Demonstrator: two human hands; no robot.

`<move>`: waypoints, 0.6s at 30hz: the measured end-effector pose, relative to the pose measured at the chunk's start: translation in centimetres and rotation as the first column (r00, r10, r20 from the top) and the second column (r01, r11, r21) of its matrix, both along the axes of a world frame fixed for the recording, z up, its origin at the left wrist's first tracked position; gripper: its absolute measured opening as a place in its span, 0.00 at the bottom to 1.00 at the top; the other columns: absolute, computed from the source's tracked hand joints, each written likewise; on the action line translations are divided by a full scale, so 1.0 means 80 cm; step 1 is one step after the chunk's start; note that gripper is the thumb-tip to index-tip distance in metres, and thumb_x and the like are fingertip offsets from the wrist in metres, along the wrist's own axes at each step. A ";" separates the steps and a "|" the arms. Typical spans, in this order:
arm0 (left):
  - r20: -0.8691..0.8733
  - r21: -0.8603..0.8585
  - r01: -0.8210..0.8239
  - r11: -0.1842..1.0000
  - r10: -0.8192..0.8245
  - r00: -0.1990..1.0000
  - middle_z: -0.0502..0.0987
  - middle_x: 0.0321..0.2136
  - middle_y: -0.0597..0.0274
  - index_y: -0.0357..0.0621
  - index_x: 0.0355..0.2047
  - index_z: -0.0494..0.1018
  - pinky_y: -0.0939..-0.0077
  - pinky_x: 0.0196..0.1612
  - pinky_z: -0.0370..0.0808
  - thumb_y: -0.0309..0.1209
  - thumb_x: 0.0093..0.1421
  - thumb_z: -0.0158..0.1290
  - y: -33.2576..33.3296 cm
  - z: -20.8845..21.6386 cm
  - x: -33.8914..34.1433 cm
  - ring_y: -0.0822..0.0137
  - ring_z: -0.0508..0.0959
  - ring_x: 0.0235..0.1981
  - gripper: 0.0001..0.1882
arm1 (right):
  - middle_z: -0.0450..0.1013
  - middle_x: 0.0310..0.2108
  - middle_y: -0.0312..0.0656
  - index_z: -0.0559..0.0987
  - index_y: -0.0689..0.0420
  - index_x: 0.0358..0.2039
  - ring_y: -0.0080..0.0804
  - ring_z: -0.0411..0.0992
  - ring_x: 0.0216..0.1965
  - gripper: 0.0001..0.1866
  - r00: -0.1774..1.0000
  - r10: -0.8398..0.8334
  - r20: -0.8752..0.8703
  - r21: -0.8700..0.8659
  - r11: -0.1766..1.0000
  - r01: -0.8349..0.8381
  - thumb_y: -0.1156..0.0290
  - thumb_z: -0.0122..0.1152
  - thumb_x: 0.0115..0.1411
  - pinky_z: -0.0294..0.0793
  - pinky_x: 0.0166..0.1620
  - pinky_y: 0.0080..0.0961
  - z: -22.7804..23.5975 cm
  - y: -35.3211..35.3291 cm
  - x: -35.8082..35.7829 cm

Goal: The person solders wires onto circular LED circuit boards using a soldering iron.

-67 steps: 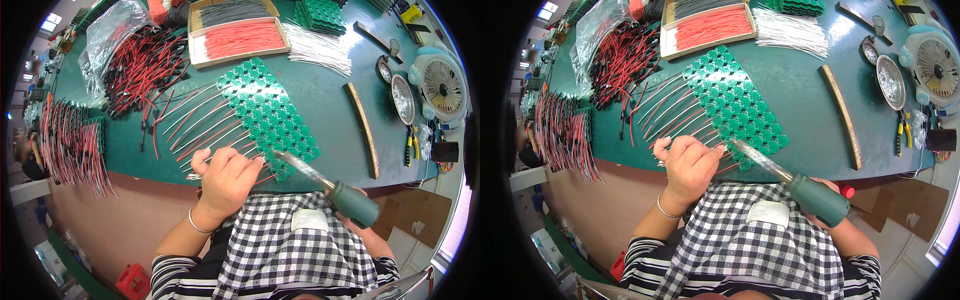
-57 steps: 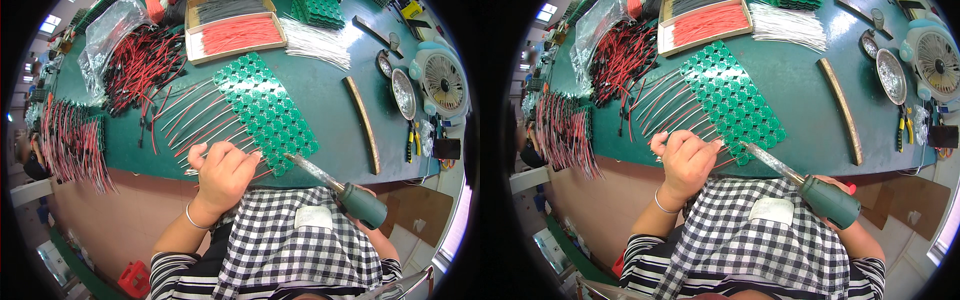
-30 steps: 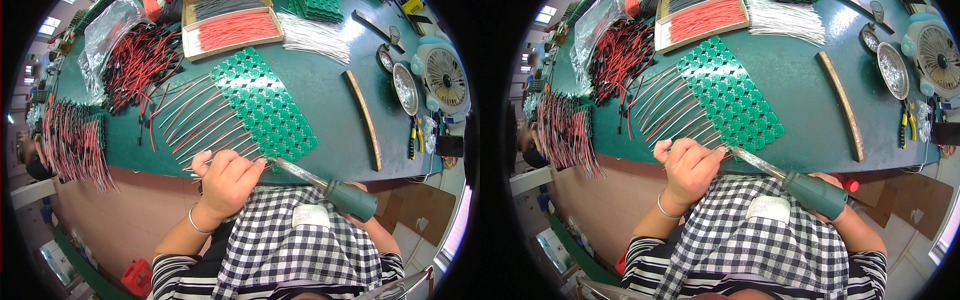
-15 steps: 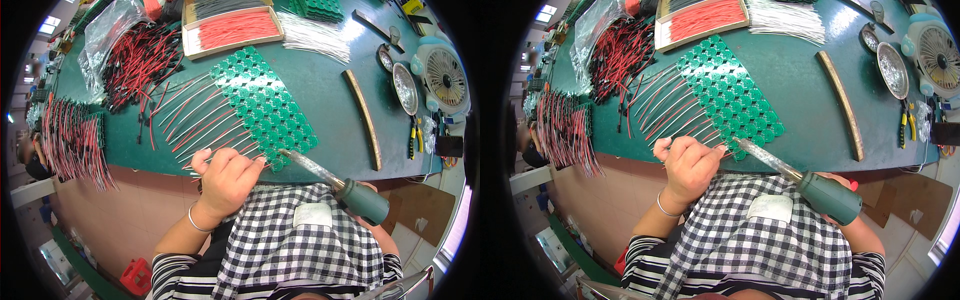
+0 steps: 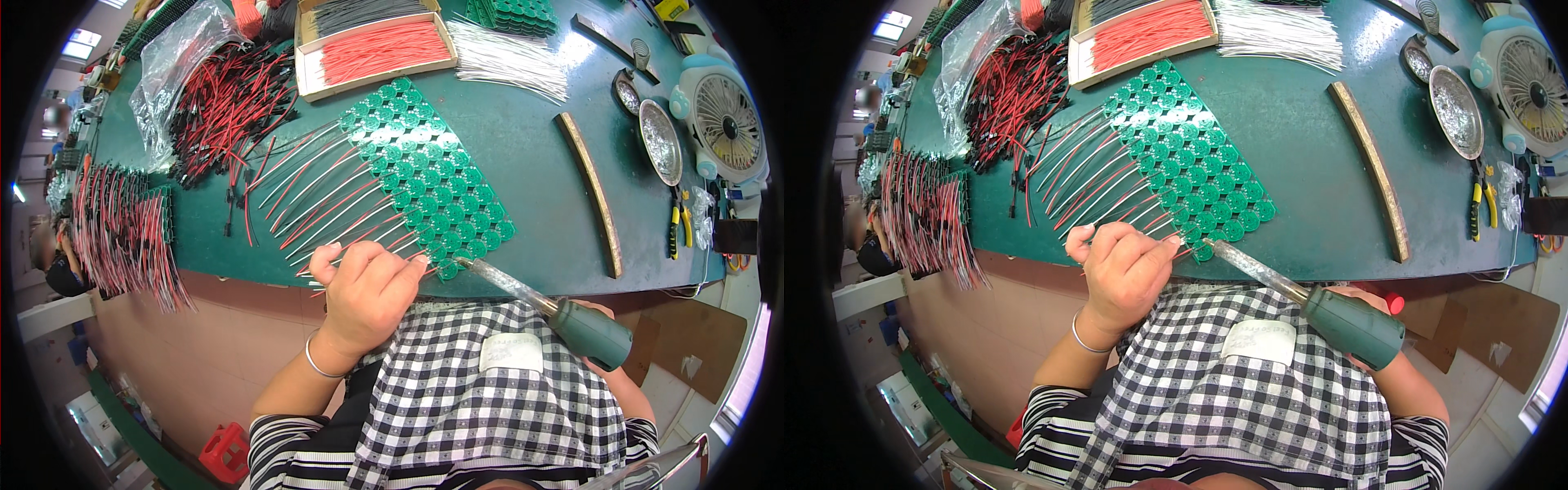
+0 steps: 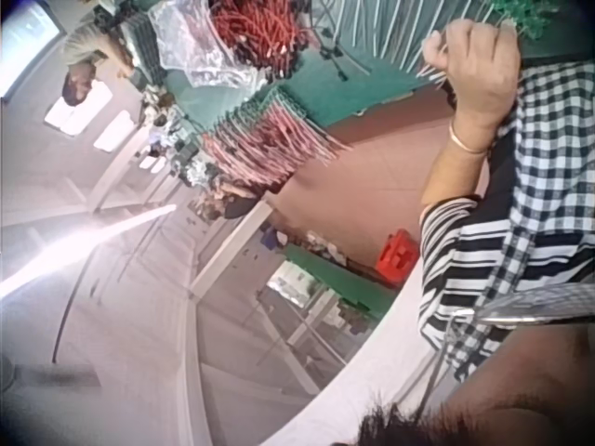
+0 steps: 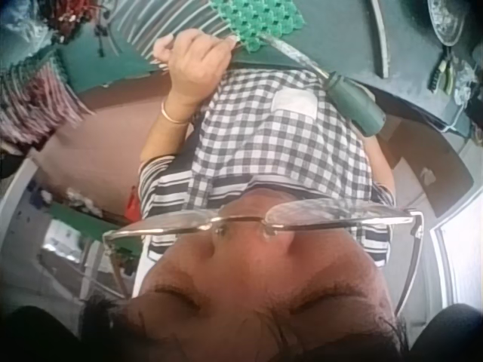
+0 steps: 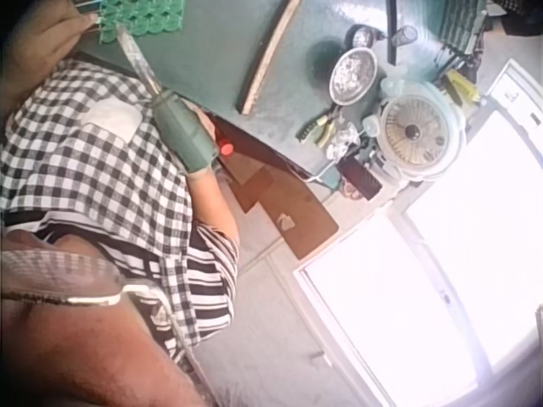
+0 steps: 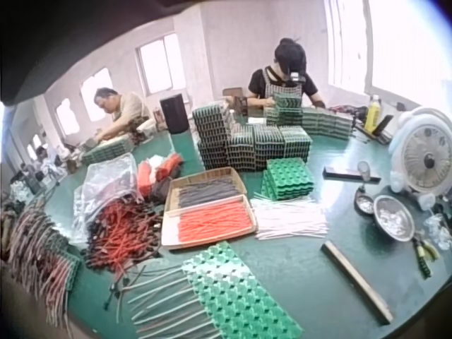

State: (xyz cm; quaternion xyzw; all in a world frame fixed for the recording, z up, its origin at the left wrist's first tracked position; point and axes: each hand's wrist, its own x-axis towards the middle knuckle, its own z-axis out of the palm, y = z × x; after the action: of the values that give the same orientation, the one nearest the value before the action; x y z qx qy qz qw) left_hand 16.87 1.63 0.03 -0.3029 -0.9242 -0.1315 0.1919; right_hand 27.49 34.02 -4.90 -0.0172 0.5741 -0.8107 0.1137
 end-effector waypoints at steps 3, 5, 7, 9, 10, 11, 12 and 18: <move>-0.004 0.036 -0.002 0.999 0.002 1.000 0.72 0.23 0.80 0.57 0.31 0.82 0.58 0.54 0.53 0.26 0.47 0.65 0.001 0.000 0.004 0.73 0.73 0.33 0.10 | 0.77 0.48 0.49 0.76 0.68 0.51 0.34 0.77 0.47 0.26 0.980 0.004 0.197 -0.035 0.999 0.003 0.66 0.71 0.57 0.77 0.51 0.25 0.004 0.002 0.006; -0.035 0.038 0.040 0.998 -0.039 0.999 0.72 0.23 0.80 0.57 0.30 0.81 0.59 0.56 0.53 0.26 0.46 0.65 0.002 0.005 0.012 0.73 0.73 0.32 0.11 | 0.77 0.48 0.49 0.76 0.68 0.51 0.34 0.78 0.47 0.25 0.999 0.020 0.048 -0.019 1.000 -0.019 0.67 0.71 0.57 0.77 0.51 0.25 0.005 -0.001 -0.008; -0.032 0.040 0.042 0.998 -0.041 0.999 0.72 0.22 0.80 0.57 0.30 0.81 0.59 0.56 0.52 0.26 0.46 0.65 0.004 0.003 0.014 0.73 0.73 0.31 0.10 | 0.78 0.47 0.47 0.76 0.68 0.51 0.33 0.78 0.46 0.28 0.998 0.069 -0.012 0.005 0.998 -0.069 0.63 0.73 0.54 0.77 0.51 0.26 -0.002 0.003 -0.005; -0.031 0.039 0.044 0.998 -0.043 0.999 0.72 0.22 0.80 0.57 0.29 0.81 0.59 0.56 0.52 0.26 0.46 0.65 0.003 0.000 0.016 0.73 0.73 0.31 0.10 | 0.78 0.47 0.46 0.76 0.67 0.51 0.33 0.78 0.45 0.30 0.989 0.085 -0.119 0.144 0.987 -0.068 0.62 0.74 0.53 0.77 0.50 0.26 -0.002 0.005 -0.009; -0.008 0.026 0.052 0.998 -0.051 0.999 0.72 0.24 0.79 0.56 0.31 0.81 0.57 0.55 0.52 0.28 0.49 0.63 0.002 -0.001 0.016 0.73 0.73 0.33 0.08 | 0.78 0.46 0.45 0.76 0.67 0.51 0.33 0.78 0.44 0.31 0.967 0.116 -0.225 0.277 0.960 -0.050 0.60 0.75 0.52 0.77 0.50 0.26 -0.003 0.006 -0.011; 0.015 0.013 0.059 0.998 -0.059 0.998 0.73 0.25 0.79 0.55 0.32 0.81 0.56 0.54 0.52 0.30 0.52 0.60 0.001 -0.001 0.017 0.72 0.74 0.35 0.07 | 0.78 0.46 0.45 0.76 0.67 0.51 0.33 0.78 0.44 0.31 0.968 0.114 -0.223 0.276 0.960 -0.050 0.60 0.75 0.52 0.77 0.50 0.26 -0.005 0.007 -0.010; 0.016 0.013 0.058 0.998 -0.058 0.998 0.73 0.25 0.79 0.55 0.32 0.81 0.56 0.54 0.52 0.30 0.52 0.60 0.002 -0.002 0.017 0.72 0.74 0.35 0.07 | 0.78 0.45 0.44 0.76 0.66 0.51 0.32 0.78 0.44 0.31 0.972 0.117 -0.201 0.254 0.965 -0.064 0.60 0.75 0.52 0.77 0.49 0.26 -0.008 0.007 -0.009; 0.019 0.016 0.058 0.998 -0.058 0.998 0.73 0.25 0.80 0.56 0.31 0.81 0.56 0.53 0.52 0.31 0.52 0.60 0.003 -0.006 0.018 0.72 0.73 0.35 0.06 | 0.80 0.42 0.41 0.76 0.66 0.50 0.30 0.79 0.41 0.29 0.976 0.121 -0.180 0.192 0.978 -0.086 0.63 0.75 0.51 0.77 0.47 0.25 -0.005 -0.001 -0.015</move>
State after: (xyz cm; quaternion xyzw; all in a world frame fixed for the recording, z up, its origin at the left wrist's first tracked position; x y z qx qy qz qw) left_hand 18.29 1.90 -0.44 -0.3268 -0.9158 -0.1469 0.1814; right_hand 26.32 33.93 -5.29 -0.1144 0.6527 -0.7421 0.1015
